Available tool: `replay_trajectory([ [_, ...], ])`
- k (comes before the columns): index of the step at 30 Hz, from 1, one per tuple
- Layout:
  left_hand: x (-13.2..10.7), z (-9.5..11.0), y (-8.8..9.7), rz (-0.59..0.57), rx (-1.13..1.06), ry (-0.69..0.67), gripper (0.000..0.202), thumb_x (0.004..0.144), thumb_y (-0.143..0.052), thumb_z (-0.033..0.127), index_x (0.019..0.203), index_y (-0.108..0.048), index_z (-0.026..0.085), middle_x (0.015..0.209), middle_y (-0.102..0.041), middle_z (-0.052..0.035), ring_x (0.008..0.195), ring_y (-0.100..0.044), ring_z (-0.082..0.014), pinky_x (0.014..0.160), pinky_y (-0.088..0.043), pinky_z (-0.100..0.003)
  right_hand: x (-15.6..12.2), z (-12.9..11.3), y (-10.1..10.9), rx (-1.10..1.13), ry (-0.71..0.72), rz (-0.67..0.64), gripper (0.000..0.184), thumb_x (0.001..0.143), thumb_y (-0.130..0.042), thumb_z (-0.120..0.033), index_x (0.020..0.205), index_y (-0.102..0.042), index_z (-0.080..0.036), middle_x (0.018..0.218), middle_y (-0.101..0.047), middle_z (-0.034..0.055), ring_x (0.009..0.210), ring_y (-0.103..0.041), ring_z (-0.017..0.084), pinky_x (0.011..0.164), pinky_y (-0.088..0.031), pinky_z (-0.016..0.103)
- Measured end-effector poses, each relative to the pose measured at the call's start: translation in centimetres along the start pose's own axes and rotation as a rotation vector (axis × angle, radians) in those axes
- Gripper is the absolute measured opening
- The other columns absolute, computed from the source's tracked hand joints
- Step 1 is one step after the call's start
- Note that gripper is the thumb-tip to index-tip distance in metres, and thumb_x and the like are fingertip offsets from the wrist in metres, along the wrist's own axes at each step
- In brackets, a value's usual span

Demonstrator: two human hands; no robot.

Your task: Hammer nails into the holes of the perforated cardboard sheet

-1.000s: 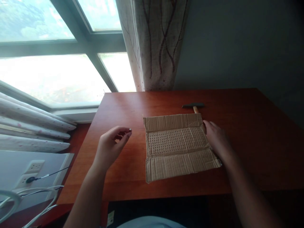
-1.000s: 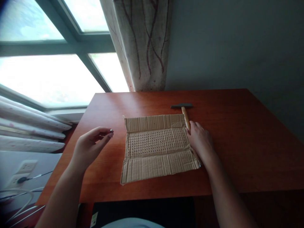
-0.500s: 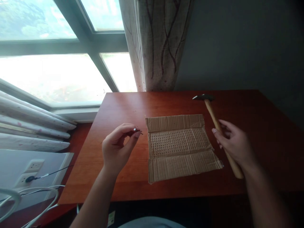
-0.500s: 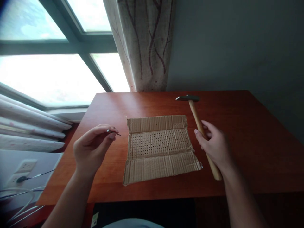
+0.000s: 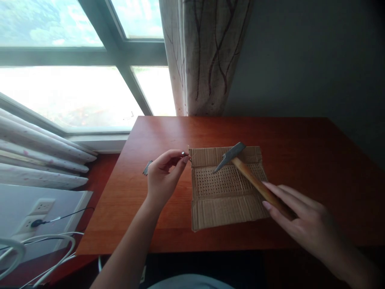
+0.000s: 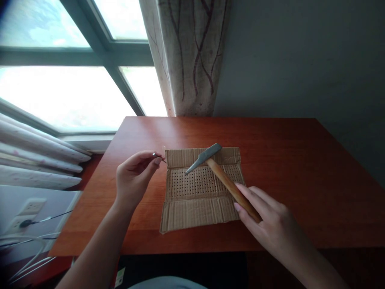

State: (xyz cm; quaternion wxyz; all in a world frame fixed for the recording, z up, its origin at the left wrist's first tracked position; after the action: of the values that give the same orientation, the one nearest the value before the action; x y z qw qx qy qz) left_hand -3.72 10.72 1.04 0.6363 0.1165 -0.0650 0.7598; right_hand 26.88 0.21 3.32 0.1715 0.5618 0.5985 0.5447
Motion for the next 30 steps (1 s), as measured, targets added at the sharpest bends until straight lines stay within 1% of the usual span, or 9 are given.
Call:
replay_trajectory([
  [4, 0.4, -0.3, -0.1, 0.027, -0.002, 0.024, 0.02, 0.079, -0.083, 0.033, 0.09, -0.076, 0.017, 0.089, -0.078, -0.0067, 0.08, -0.073, -0.0164, 0.074, -0.059, -0.027, 0.0, -0.4, -0.6, -0.02, 0.072, -0.06, 0.055, 0.101, -0.059, -0.023, 0.154, -0.046, -0.029, 0.111, -0.073, 0.0077, 0.096, -0.077, 0.024, 0.079, -0.067, 0.032],
  [8, 0.9, -0.7, -0.4, 0.023, 0.016, -0.001, 0.018, 0.08, -0.082, 0.031, 0.091, -0.077, 0.017, 0.088, -0.078, -0.0058, 0.078, -0.072, -0.0155, 0.071, -0.058, -0.026, -0.2, -0.1, -1.5, -0.026, 0.075, -0.112, 0.055, 0.101, -0.058, -0.02, 0.154, -0.044, -0.026, 0.111, -0.071, 0.0083, 0.094, -0.077, 0.022, 0.077, -0.066, 0.031],
  [13, 1.4, -1.3, -0.8, 0.005, 0.029, -0.027, 0.014, 0.081, -0.081, 0.029, 0.09, -0.079, 0.019, 0.087, -0.078, -0.0033, 0.075, -0.07, -0.0132, 0.069, -0.057, -0.023, -0.3, -0.1, -1.8, -0.062, 0.094, -0.108, 0.049, 0.102, -0.056, -0.019, 0.15, -0.047, -0.02, 0.108, -0.07, 0.0093, 0.087, -0.076, 0.021, 0.072, -0.066, 0.031],
  [19, 1.8, -2.3, -0.8, 0.028, 0.05, 0.004, 0.012, 0.08, -0.081, 0.029, 0.088, -0.079, 0.02, 0.085, -0.079, -0.0028, 0.073, -0.07, -0.0132, 0.065, -0.056, -0.022, -0.6, -0.1, -1.9, -0.106, 0.097, -0.103, 0.044, 0.103, -0.055, -0.018, 0.147, -0.049, -0.016, 0.111, -0.07, 0.0123, 0.091, -0.077, 0.023, 0.072, -0.065, 0.031],
  [23, 1.7, -2.6, -0.5, 0.044, 0.08, -0.03, 0.012, 0.081, -0.081, 0.029, 0.089, -0.08, 0.021, 0.087, -0.08, -0.0028, 0.075, -0.072, -0.0143, 0.067, -0.057, -0.024, -0.6, -0.3, -2.0, -0.127, 0.109, -0.096, 0.042, 0.102, -0.055, -0.017, 0.144, -0.051, -0.014, 0.113, -0.071, 0.0145, 0.094, -0.077, 0.025, 0.072, -0.066, 0.031],
  [26, 1.6, -2.8, -0.4, 0.058, 0.086, -0.047, 0.012, 0.081, -0.081, 0.029, 0.09, -0.08, 0.021, 0.088, -0.08, -0.003, 0.076, -0.073, -0.0151, 0.069, -0.057, -0.025, -0.6, -0.4, -2.0, -0.128, 0.109, -0.092, 0.04, 0.102, -0.055, -0.017, 0.142, -0.053, -0.013, 0.113, -0.072, 0.0146, 0.094, -0.077, 0.025, 0.073, -0.066, 0.031],
  [30, 1.7, -3.4, -0.4, 0.042, 0.077, -0.017, 0.015, 0.081, -0.081, 0.032, 0.09, -0.08, 0.02, 0.087, -0.08, -0.0036, 0.075, -0.073, -0.016, 0.068, -0.058, -0.026, -0.6, -0.5, -2.0, -0.12, 0.107, -0.087, 0.038, 0.102, -0.054, -0.018, 0.14, -0.056, -0.012, 0.111, -0.074, 0.014, 0.094, -0.077, 0.026, 0.076, -0.066, 0.032],
])
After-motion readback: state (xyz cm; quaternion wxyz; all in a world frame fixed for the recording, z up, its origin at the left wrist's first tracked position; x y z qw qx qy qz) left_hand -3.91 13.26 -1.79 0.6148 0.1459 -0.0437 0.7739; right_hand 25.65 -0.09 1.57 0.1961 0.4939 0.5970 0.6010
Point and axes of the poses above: each hand's wrist, its own x-axis towards the middle knuckle, its own y-axis out of the back of the hand, z = x × y, the point moved 8 cm from there along x, towards the middle knuckle
